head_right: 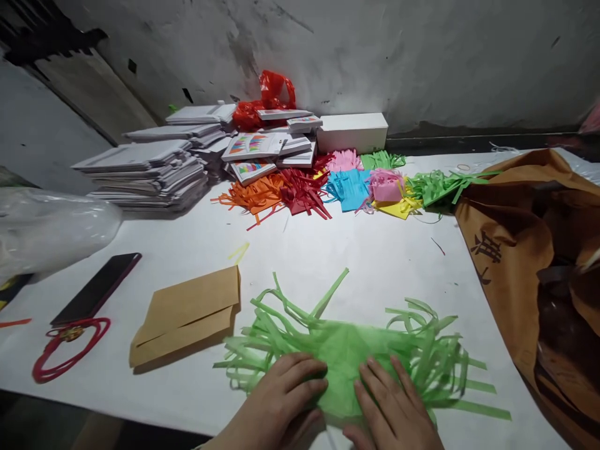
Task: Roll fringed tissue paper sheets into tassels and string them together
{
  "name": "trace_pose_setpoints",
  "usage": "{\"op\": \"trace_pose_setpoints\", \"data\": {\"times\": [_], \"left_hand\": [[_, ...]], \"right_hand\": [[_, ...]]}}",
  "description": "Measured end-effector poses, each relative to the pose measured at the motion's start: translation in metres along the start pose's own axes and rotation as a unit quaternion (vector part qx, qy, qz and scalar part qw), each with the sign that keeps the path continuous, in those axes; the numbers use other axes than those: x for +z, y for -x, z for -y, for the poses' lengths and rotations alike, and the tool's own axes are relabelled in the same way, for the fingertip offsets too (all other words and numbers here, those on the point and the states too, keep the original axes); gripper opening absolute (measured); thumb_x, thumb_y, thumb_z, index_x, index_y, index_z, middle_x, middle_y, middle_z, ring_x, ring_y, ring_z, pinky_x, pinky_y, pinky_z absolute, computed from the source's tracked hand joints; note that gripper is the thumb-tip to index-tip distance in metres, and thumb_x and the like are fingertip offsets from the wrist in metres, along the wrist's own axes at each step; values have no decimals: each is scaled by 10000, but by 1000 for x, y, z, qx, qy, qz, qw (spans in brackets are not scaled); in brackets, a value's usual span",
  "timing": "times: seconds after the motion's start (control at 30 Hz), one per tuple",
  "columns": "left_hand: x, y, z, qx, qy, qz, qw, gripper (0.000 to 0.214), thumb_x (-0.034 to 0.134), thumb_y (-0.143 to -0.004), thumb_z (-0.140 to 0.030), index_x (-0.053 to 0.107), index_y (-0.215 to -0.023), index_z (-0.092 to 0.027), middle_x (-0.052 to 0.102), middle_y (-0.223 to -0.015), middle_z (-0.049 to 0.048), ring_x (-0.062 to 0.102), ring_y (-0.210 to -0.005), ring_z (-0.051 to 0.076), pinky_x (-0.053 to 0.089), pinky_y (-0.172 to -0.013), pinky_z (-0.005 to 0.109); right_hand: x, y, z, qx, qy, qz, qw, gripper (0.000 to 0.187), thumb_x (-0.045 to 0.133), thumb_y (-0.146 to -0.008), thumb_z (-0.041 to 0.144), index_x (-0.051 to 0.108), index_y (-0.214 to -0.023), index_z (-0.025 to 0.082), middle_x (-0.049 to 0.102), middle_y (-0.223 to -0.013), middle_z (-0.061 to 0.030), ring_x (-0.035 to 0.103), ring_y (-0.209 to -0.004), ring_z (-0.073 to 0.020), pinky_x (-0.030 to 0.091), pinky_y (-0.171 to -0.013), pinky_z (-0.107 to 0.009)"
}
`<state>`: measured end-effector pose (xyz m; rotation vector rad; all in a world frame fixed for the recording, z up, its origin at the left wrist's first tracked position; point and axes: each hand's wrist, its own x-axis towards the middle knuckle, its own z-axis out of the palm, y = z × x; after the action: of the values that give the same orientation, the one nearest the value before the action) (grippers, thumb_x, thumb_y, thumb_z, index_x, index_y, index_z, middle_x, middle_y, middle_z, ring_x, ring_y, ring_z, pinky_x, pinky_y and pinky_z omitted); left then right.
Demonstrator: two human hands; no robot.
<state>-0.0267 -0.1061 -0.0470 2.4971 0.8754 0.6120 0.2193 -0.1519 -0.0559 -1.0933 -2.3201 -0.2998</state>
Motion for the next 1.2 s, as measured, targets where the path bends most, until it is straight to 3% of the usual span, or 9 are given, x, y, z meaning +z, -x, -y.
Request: {"op": "trace_pose_setpoints", "data": {"times": [0.13,0.3,0.5,0.6,0.67,0.8,0.93,1.07,1.2], "left_hand": [[-7,5,4,2,21,-5,1000,249,618,-947,-252,614,-1187,-185,703,-1203,113,626,-1087,286,547,-946,426],[-13,0,-1,-6,20,12,1000,245,595,-950,-182,615,-1194,-185,710,-1195,104,630,-1100,275,553,-947,414],[-12,-4,-1,24,-22,-5,999,276,495,-939,-69,621,-1169,-154,726,-1157,130,648,-1060,284,574,-885,418],[-9,-5,1,35,-36,-8,999,282,474,-938,-65,618,-1167,-144,728,-1140,138,651,-1043,290,576,-861,430],[-6,-4,2,37,-38,-12,999,275,468,-936,-51,617,-1147,-146,728,-1131,136,649,-1037,287,569,-857,426],[2,0,7,24,-12,-33,999,263,451,-936,-18,600,-1090,-170,720,-1114,117,635,-1048,262,537,-890,393],[5,4,11,-22,50,-48,997,240,452,-956,-50,570,-1102,-200,693,-1107,95,622,-1038,229,521,-906,358],[-2,4,11,-62,88,-28,994,227,467,-966,-62,557,-1094,-227,686,-1108,73,625,-1049,207,519,-931,325],[-8,2,9,-59,94,-30,993,224,485,-957,-57,564,-1074,-231,690,-1098,67,634,-1035,204,522,-923,313]], "right_hand": [[-3,12,-1,-4,-25,13,1000,211,612,-966,176,731,-1138,206,767,-1170,-17,708,-1126,-199,234,-1275,-422],[8,9,17,125,-94,-44,987,317,454,-999,63,742,-996,194,793,-967,-28,735,-977,-173,368,-1180,-403],[0,1,11,97,-47,-8,994,221,544,-1025,229,747,-1089,171,792,-1041,-43,724,-1011,-186,297,-1206,-366],[0,-1,6,31,-1,54,998,343,607,-992,426,727,-1193,175,742,-1237,-59,673,-1155,-229,199,-1249,-372],[4,0,4,65,14,52,996,390,576,-992,483,717,-1216,197,687,-1343,-64,617,-1250,-264,131,-1266,-433],[5,13,-7,203,19,50,978,375,533,-979,358,655,-1309,227,607,-1449,-64,527,-1356,-309,81,-1251,-580],[-5,18,-17,226,77,64,969,593,532,-891,214,495,-1483,205,509,-1537,-93,463,-1412,-328,106,-1232,-625],[-1,-4,-5,243,45,62,967,767,532,-803,143,383,-1552,209,366,-1626,-106,317,-1502,-356,142,-1208,-669],[10,-27,-2,270,24,14,962,826,471,-651,0,507,-1449,211,498,-1546,-82,396,-1467,-307,98,-1224,-660]]}}
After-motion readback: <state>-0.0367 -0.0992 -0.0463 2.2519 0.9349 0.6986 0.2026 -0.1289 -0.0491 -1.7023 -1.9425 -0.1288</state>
